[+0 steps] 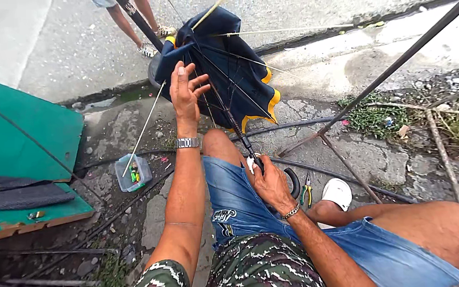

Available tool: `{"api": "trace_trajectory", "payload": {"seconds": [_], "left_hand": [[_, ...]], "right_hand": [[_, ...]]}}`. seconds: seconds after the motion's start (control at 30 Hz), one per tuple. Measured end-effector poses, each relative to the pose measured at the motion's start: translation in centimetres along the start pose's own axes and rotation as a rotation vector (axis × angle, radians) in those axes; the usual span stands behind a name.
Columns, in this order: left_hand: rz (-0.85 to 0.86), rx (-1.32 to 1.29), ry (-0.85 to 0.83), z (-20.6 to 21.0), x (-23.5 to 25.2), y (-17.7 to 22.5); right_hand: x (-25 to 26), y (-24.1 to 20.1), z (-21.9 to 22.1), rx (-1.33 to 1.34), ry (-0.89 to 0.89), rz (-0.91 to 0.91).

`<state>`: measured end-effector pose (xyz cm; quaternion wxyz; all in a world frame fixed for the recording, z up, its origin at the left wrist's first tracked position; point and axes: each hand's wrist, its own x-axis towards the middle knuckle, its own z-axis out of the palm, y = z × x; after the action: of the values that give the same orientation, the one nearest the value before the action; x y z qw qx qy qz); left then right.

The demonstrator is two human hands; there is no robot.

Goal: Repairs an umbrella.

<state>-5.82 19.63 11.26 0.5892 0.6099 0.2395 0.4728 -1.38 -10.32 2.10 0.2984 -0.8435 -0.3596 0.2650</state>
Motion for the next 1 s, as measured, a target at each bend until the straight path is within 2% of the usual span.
{"api": "trace_trajectory", "payload": {"seconds": [0.1,0.2,0.27,0.37,0.43,0.57,0.63,0.7,0.77,0.87,1.0], "left_hand": [[0.137,0.214,0.142,-1.0,1.0,-0.2],[0.168,0.297,0.304,-2.2,3.3,0.7],[0.176,0.343,0.404,-3.2,5.9,2.1],[0.095,0.488,0.481,-5.6,10.9,3.3],[0.010,0.599,0.470,-6.8,13.6,3.2],[-0.224,0.745,0.283,-6.9,16.7,2.2],[-0.335,0.754,0.178,-6.5,17.2,1.3],[-0.367,0.741,0.066,-6.4,17.6,0.0],[-0.352,0.748,-0.023,-6.2,18.0,-1.0],[-0.282,0.759,0.066,-5.8,18.3,-1.2],[0.028,0.542,0.189,-5.7,17.4,1.3]], "right_hand": [[0.1,0.4,0.3,-0.017,0.014,0.000],[0.1,1.2,0.6,-0.027,0.038,-0.009],[0.2,2.2,0.9,-0.035,0.070,-0.017],[0.5,5.0,1.7,-0.032,0.161,-0.040],[0.7,7.6,2.4,-0.042,0.243,-0.066],[0.9,12.2,3.9,-0.075,0.420,-0.127],[0.8,13.2,4.3,-0.073,0.465,-0.155],[0.6,13.5,4.5,-0.068,0.493,-0.179],[0.4,13.4,4.6,-0.072,0.522,-0.199],[0.3,13.2,4.3,-0.088,0.546,-0.206],[0.4,12.8,4.4,-0.091,0.542,-0.155]]}}
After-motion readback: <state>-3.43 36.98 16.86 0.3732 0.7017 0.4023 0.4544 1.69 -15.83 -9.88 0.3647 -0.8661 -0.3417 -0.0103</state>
